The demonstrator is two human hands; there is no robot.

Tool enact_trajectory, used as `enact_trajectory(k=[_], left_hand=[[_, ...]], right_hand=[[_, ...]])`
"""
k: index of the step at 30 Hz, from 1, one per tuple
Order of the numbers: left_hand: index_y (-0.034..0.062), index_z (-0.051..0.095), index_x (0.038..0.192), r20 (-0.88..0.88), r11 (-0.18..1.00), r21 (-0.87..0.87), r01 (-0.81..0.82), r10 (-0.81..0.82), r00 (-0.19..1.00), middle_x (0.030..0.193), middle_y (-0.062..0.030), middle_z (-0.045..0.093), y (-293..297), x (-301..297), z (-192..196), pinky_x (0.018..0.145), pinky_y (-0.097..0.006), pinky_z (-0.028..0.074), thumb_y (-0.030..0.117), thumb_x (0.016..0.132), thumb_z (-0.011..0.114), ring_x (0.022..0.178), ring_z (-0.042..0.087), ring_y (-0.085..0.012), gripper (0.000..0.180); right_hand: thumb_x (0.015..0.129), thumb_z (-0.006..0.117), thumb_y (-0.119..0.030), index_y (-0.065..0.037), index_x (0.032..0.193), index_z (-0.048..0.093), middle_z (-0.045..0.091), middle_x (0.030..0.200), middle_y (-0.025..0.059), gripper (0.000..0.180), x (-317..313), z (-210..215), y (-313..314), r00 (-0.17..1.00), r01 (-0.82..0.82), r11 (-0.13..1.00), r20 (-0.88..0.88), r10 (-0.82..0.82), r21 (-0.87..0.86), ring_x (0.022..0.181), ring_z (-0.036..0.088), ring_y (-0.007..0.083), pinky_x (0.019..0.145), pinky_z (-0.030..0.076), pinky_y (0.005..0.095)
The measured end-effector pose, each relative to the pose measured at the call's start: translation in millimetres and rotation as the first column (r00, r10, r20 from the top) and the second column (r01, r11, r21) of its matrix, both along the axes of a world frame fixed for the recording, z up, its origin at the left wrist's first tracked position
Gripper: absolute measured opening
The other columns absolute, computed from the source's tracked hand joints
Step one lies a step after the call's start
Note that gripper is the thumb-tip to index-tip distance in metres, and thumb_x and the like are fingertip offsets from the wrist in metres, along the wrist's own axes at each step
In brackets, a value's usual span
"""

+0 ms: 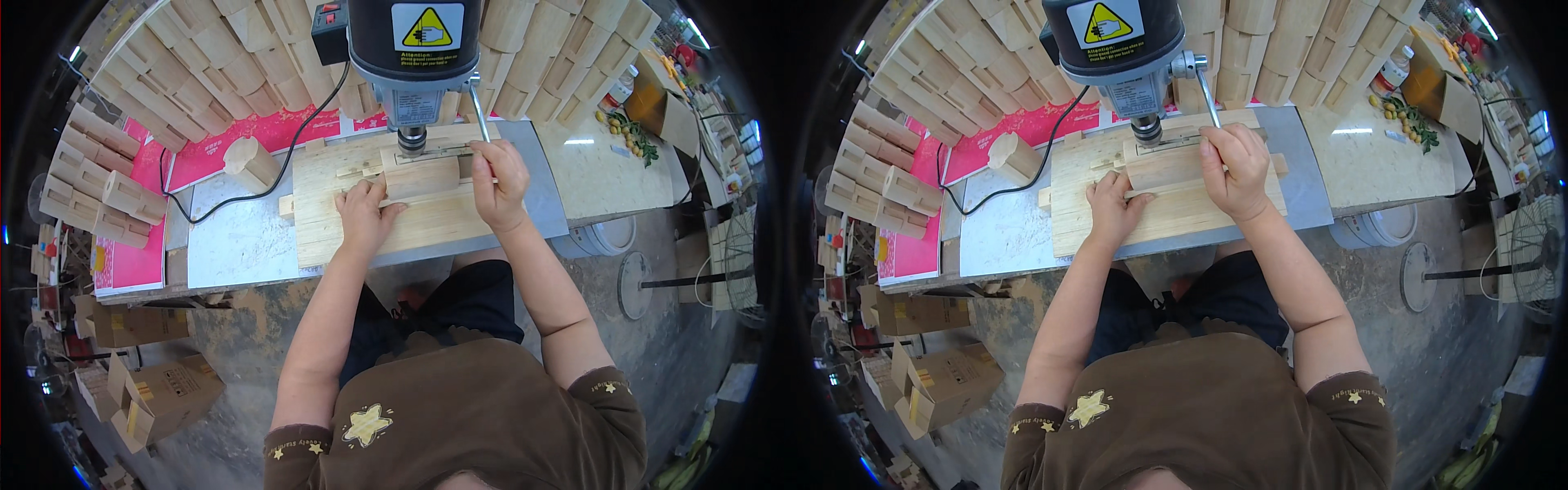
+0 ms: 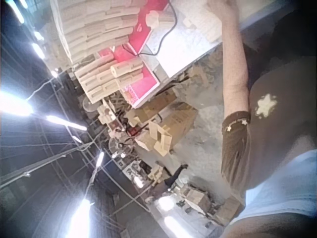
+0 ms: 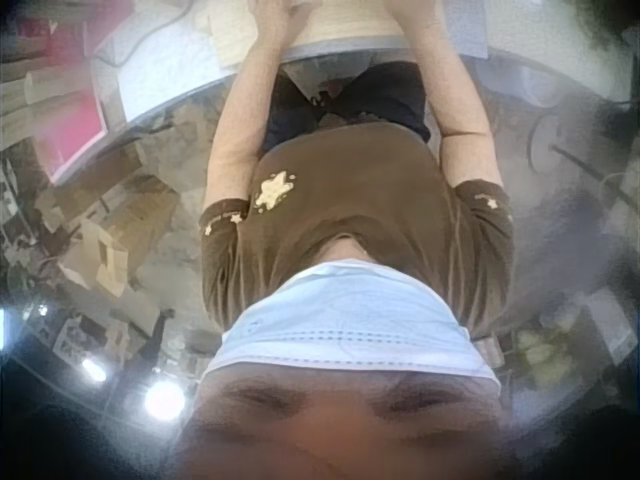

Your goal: Drill holes into cylindrical wooden blocks using a stationary drill press.

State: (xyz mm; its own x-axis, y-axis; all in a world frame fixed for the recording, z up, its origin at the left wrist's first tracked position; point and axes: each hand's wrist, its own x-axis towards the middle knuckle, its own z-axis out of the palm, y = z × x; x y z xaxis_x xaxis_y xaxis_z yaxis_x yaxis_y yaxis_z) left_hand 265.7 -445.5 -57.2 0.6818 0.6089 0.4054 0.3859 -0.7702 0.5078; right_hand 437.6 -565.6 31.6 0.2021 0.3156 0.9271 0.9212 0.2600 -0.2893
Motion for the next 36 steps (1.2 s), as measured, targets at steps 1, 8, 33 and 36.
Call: enact_trajectory(k=[1, 8, 33, 36], left_hand=[[0.0116, 0.057, 0.116, -0.048, 1.0, -0.014, -0.002, 0.001, 0.999, 0.08, -0.0013, 0.053, 0, 0, 0, 0.078, -0.038, 0.027, 0.028, 0.067, 0.074, 0.083, 0.051, -0.0212, 0.054], [0.0129, 0.057, 0.117, -0.028, 1.0, -0.006, -0.006, 0.005, 1.0, 0.08, -0.0015, 0.054, 0, 0, 2, 0.079, -0.039, 0.027, 0.028, 0.066, 0.075, 0.083, 0.052, -0.0211, 0.056], [-0.0009, 0.065, 0.083, 0.39, 0.66, -0.745, 0.094, 0.318, 0.864, 0.081, -0.0038, 0.062, 5, -163, 70, 0.06, -0.021, 0.043, 0.011, 0.069, 0.074, 0.067, 0.056, -0.0075, 0.02], [-0.0027, 0.063, 0.091, 0.389, 0.505, -0.86, 0.076, 0.551, 0.738, 0.084, -0.0107, 0.064, 0, -179, 90, 0.062, -0.025, 0.048, 0.023, 0.078, 0.067, 0.068, 0.06, -0.0131, 0.029]], right_hand=[[0.076, 0.058, 0.0, -0.001, 0.083, 0.059, 0.054, 0.062, 0.0083, 0.007, -1, 13, -4, 0.999, -0.023, 1.0, 0.023, 0.023, -0.018, 0.052, 0.05, 0.0235, 0.051, 0.039, 0.0337], [0.09, 0.05, -0.024, 0.0, 0.09, 0.06, 0.056, 0.074, 0.0122, 0.027, 34, 138, 44, 0.975, 0.125, 0.976, -0.16, -0.154, -0.179, 0.069, 0.054, 0.0229, 0.061, 0.041, 0.0308], [0.076, 0.071, -0.014, -0.001, 0.092, 0.064, 0.058, 0.078, -0.0022, 0.022, 23, -6, -87, 0.529, -0.646, 0.575, -0.837, -0.137, -0.502, 0.073, 0.051, 0.0075, 0.064, 0.041, 0.0225], [0.075, 0.071, -0.013, -0.001, 0.089, 0.064, 0.058, 0.077, -0.0024, 0.02, 10, -4, -89, 0.514, -0.68, 0.511, -0.839, -0.179, -0.525, 0.073, 0.05, 0.0064, 0.064, 0.04, 0.0211]])
